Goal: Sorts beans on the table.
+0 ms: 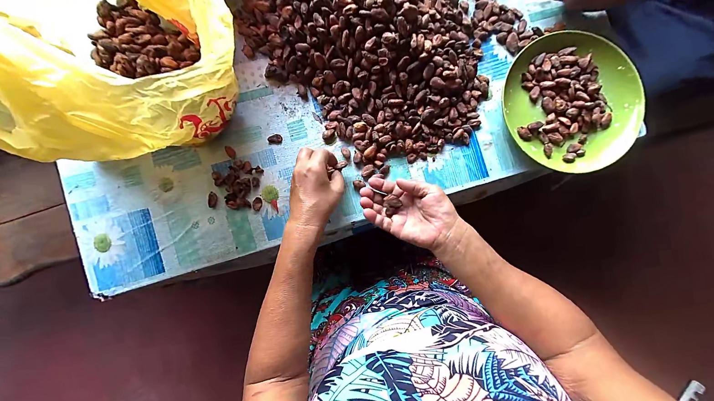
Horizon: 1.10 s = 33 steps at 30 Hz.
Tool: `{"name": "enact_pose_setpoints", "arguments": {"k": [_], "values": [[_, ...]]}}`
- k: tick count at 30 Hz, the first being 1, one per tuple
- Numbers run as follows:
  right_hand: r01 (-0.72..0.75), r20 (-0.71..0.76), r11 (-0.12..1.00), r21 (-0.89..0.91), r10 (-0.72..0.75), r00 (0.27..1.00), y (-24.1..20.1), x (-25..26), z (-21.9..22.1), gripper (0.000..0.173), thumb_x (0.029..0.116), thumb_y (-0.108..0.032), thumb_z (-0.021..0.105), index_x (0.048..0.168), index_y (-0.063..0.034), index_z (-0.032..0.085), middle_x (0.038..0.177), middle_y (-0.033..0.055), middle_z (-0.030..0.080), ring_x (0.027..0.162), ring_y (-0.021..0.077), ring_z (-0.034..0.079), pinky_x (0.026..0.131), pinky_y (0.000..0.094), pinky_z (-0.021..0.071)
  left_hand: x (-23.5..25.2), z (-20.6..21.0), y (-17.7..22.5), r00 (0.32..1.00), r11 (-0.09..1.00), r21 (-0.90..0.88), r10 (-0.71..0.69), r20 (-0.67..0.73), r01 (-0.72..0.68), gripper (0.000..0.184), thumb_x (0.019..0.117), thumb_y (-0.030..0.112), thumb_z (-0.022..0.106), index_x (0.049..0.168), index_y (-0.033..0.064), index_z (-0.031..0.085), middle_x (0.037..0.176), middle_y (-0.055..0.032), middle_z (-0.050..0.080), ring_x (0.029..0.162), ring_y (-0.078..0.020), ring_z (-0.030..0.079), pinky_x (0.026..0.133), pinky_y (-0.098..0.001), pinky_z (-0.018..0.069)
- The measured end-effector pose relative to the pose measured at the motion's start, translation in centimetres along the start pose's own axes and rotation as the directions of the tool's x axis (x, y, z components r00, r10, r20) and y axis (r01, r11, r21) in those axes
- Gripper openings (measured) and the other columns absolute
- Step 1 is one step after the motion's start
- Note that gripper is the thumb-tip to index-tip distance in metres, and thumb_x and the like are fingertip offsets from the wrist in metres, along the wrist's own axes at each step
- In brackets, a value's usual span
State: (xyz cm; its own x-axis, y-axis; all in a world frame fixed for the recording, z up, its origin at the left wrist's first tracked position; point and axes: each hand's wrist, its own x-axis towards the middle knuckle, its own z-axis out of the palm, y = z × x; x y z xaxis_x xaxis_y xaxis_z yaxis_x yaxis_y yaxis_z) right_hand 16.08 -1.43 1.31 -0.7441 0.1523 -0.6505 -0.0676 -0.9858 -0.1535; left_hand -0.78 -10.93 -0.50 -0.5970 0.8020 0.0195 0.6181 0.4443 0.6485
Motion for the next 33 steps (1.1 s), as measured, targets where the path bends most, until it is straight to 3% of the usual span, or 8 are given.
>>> {"name": "enact_pose_setpoints", "arguments": {"k": [7, 10, 13, 17, 21, 25, 28, 33], "values": [[0.036, 0.022, 0.999, 0.023, -0.036, 0.999, 0.1, 1.4, -0.4, 0.052, 0.1098, -0.032, 0.021, 0.122, -0.0030, 0.062, 0.113, 0.0155, 0.072, 0.106, 0.0278, 0.072, 0.093, 0.0399, 0.0583, -1.1, -0.3, 0.0, 0.989, 0.991, -0.088, 0.088, -0.118, -0.098, 0.014, 0.0879, -0.002, 0.063, 0.098, -0.0097, 0.069, 0.093, -0.0239, 0.068, 0.083, -0.0320, 0.066, 0.077, -0.0438, 0.0544], [0.069, 0.043, 0.995, 0.075, -0.072, 0.996, 0.3, 1.5, 0.0, 0.051, 0.1103, -0.034, 0.021, 0.119, -0.0038, 0.062, 0.106, 0.0129, 0.071, 0.097, 0.0247, 0.072, 0.090, 0.0385, 0.0593, -3.0, -0.8, 3.4, 0.989, 0.989, -0.037, 0.145, 0.039, -0.144, 0.022, 0.0898, 0.006, 0.069, 0.108, -0.0050, 0.071, 0.102, -0.0236, 0.068, 0.090, -0.0368, 0.069, 0.078, -0.0534, 0.0568], [0.109, 0.000, 0.988, 0.111, -0.109, 0.994, 0.2, 0.9, 0.4, 0.049, 0.1101, -0.029, 0.024, 0.110, -0.0027, 0.065, 0.097, 0.0118, 0.074, 0.090, 0.0224, 0.074, 0.084, 0.0352, 0.0608, -4.5, -1.2, 5.0, 0.988, 0.994, 0.029, 0.100, 0.116, -0.104, 0.038, 0.0925, 0.018, 0.073, 0.125, -0.0017, 0.068, 0.109, -0.0249, 0.066, 0.093, -0.0397, 0.069, 0.078, -0.0568, 0.0564], [0.137, -0.103, 0.989, 0.052, -0.131, 0.986, -0.6, -0.8, -0.8, 0.041, 0.1097, -0.026, 0.032, 0.107, -0.0054, 0.067, 0.098, 0.0099, 0.074, 0.089, 0.0203, 0.074, 0.081, 0.0334, 0.0620, -2.7, -2.4, 1.2, 0.993, 0.996, 0.036, -0.086, 0.085, 0.083, 0.036, 0.0982, 0.015, 0.066, 0.127, -0.0077, 0.064, 0.115, -0.0291, 0.065, 0.097, -0.0414, 0.067, 0.087, -0.0564, 0.0539], [0.144, -0.129, 0.989, 0.025, -0.140, 0.982, -0.8, -1.8, -2.4, 0.043, 0.1094, -0.028, 0.032, 0.099, -0.0084, 0.069, 0.093, 0.0081, 0.074, 0.081, 0.0190, 0.074, 0.072, 0.0320, 0.0626, -0.9, -1.8, 0.8, 0.950, 0.963, 0.116, -0.260, 0.172, 0.242, 0.052, 0.0947, 0.021, 0.074, 0.137, -0.0054, 0.058, 0.127, -0.0302, 0.059, 0.113, -0.0447, 0.062, 0.097, -0.0596, 0.0500], [0.083, -0.168, 0.995, 0.048, -0.074, 0.983, 0.1, -2.3, -2.7, 0.042, 0.1092, -0.027, 0.033, 0.097, -0.0067, 0.068, 0.090, 0.0094, 0.074, 0.078, 0.0190, 0.074, 0.070, 0.0303, 0.0623, -0.4, -0.9, 1.7, 0.956, 0.971, 0.186, -0.192, 0.221, 0.152, 0.031, 0.0946, 0.010, 0.069, 0.122, -0.0038, 0.065, 0.124, -0.0294, 0.059, 0.110, -0.0453, 0.064, 0.092, -0.0601, 0.0528], [0.050, -0.147, 0.996, 0.067, -0.040, 0.988, 0.6, -2.1, -2.6, 0.044, 0.1096, -0.027, 0.032, 0.099, -0.0050, 0.069, 0.092, 0.0114, 0.075, 0.080, 0.0209, 0.075, 0.073, 0.0314, 0.0625, -0.4, -0.9, 1.6, 0.961, 0.979, 0.161, -0.161, 0.223, 0.127, 0.029, 0.0915, 0.002, 0.065, 0.120, -0.0053, 0.065, 0.123, -0.0302, 0.059, 0.108, -0.0445, 0.064, 0.091, -0.0583, 0.0535], [0.037, -0.102, 0.996, 0.078, -0.029, 0.994, 0.7, -1.7, -2.5, 0.044, 0.1097, -0.026, 0.031, 0.101, -0.0047, 0.069, 0.094, 0.0117, 0.075, 0.084, 0.0213, 0.075, 0.075, 0.0314, 0.0625, -1.3, -0.6, 0.4, 0.999, 0.999, 0.047, -0.016, 0.041, 0.015, 0.028, 0.0926, -0.008, 0.056, 0.117, -0.0095, 0.068, 0.109, -0.0298, 0.067, 0.101, -0.0426, 0.067, 0.091, -0.0526, 0.0532]]}}
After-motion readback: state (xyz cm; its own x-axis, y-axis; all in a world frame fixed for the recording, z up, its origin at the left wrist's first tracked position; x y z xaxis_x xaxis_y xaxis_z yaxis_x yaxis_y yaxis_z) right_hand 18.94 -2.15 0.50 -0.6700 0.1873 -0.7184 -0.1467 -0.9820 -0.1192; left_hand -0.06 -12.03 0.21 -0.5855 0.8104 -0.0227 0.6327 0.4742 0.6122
